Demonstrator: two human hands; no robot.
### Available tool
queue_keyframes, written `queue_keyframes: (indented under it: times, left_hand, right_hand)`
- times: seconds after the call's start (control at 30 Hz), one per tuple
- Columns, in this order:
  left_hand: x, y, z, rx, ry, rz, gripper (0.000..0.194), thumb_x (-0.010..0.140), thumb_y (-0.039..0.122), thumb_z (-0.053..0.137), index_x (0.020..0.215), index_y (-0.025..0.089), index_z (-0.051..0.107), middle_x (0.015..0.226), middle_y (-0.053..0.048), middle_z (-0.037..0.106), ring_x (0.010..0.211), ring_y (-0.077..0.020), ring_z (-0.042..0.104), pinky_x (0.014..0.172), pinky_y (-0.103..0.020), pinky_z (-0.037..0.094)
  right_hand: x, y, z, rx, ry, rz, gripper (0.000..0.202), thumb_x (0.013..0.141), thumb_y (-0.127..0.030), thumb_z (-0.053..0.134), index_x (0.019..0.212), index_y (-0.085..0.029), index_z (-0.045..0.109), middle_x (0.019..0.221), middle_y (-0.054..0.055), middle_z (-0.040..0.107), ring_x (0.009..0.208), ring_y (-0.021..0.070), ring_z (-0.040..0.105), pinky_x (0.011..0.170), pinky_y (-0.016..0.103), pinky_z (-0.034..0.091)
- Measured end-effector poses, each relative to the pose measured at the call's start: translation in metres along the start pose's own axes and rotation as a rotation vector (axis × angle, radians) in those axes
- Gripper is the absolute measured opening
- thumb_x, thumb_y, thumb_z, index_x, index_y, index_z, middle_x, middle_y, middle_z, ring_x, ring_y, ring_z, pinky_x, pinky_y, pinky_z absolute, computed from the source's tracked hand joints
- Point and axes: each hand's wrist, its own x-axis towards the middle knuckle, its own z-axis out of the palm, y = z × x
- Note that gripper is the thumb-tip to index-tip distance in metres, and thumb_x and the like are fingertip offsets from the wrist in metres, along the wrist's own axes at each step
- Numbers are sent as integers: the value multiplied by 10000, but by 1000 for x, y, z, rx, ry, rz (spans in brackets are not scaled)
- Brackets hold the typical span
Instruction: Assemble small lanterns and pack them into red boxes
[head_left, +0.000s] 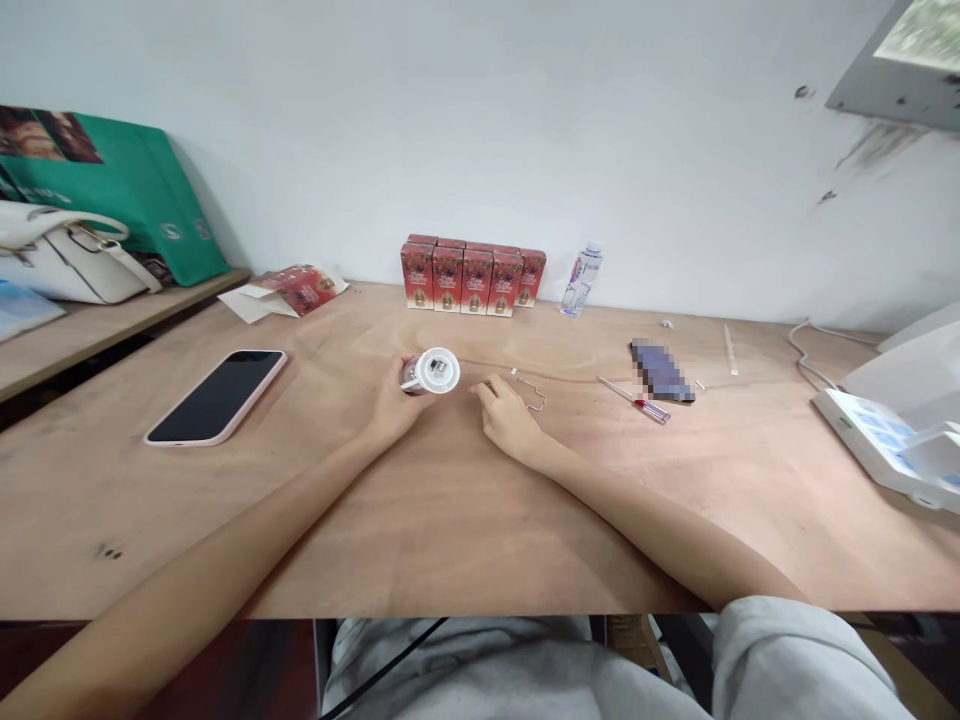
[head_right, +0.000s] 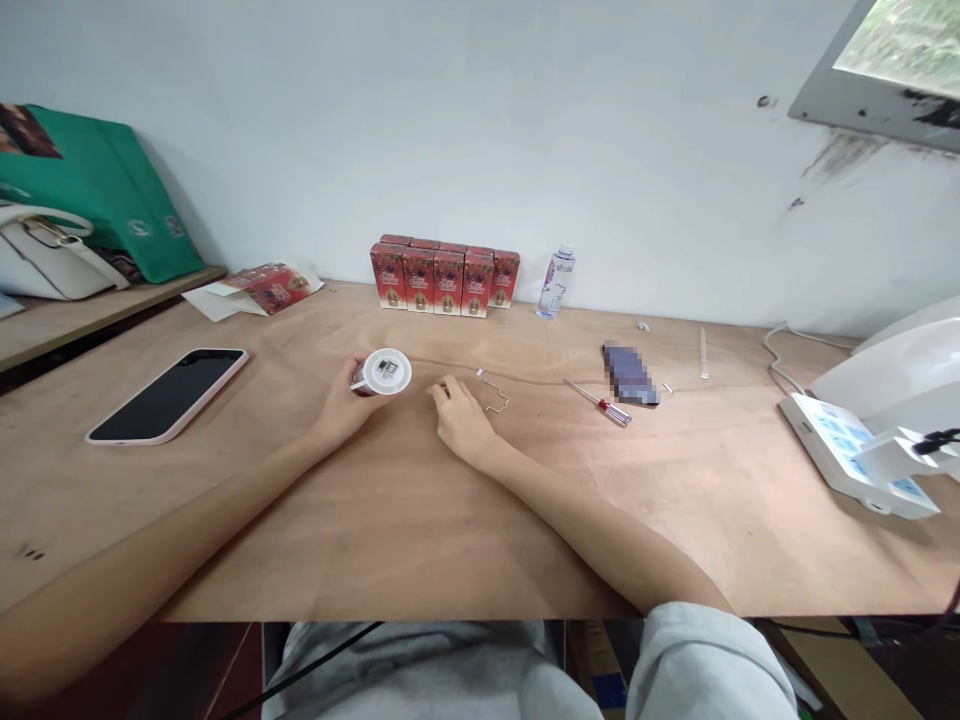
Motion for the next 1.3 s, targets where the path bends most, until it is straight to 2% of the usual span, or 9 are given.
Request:
queue_keyframes:
  times: [0.1, 0.23, 0.43, 0.53, 0.8, 0.93, 1.07, 1.3]
  left_hand:
    - [0, 0, 0, 7, 9, 7, 444, 542, 326, 729, 875, 190, 469, 899, -18, 601, 839, -175, 575, 778, -305, 457]
    - [0, 1, 0, -2, 4, 22, 428, 544, 325, 724, 866, 193, 476, 887, -18, 607, 829, -175, 580, 763, -300, 464]
    - [0, 1, 0, -11, 3, 35, 429, 542, 300, 725, 881, 192, 485, 905, -28, 617, 832, -177, 584, 761, -306, 471]
    - [1, -1, 1, -20, -5, 41, 447, 546, 301, 726, 906, 186, 488, 921, -35, 621, 843, -180, 589, 766, -312, 475]
    - [1, -2, 1, -16, -7, 45, 434, 548, 302, 723, 884, 188, 473, 925, -36, 620, 859, -183, 596, 778, -316, 477]
    - [1, -2, 0, -24, -10, 41, 428, 558, 306, 719, 890, 183, 479, 932, -39, 616, 856, -180, 590, 784, -320, 476]
    - [1, -4, 1, -45, -6, 38, 453, 547, 304, 731, 911, 182, 490, 946, -44, 613, 873, -191, 587, 789, -330, 475]
    - [1, -1, 0, -24, -20, 31, 445, 554, 296, 721, 913, 185, 483, 950, -38, 607, 885, -184, 583, 791, -311, 466]
  right_hand:
    - [0, 1, 1, 91, 56, 0, 306, 832, -42, 362, 1048, -141, 555, 1037, 122, 554, 905, 198, 571, 763, 327, 501]
    - [0, 1, 0, 208, 112, -45, 173, 877, -156, 431, 992, -168, 560, 1015, 101, 579, 876, 180, 591, 747, 305, 503]
    - [1, 0, 1, 187, 13, -33, 97, 856, -153, 483, 915, -168, 559, 929, 81, 628, 857, 189, 589, 774, 326, 479]
    - [2, 1, 1, 169, -8, -32, 151, 822, -111, 503, 955, -169, 545, 923, 78, 629, 889, 196, 569, 777, 327, 464]
    - [2, 0, -2, 209, -37, 12, 272, 817, -120, 499, 1084, -170, 503, 880, 65, 619, 861, 191, 556, 767, 319, 456]
    - [3, 1, -2, 302, -14, 83, 275, 808, -134, 522, 1077, -194, 523, 841, 40, 637, 792, 169, 584, 733, 299, 457]
    - [6, 5, -2, 509, 29, 184, 182, 828, -181, 520, 1002, -209, 562, 773, 2, 682, 694, 137, 610, 723, 283, 468]
    - [9, 11, 0, 775, 47, 321, 130, 821, -181, 492, 841, -193, 620, 829, 19, 704, 761, 130, 655, 739, 270, 499]
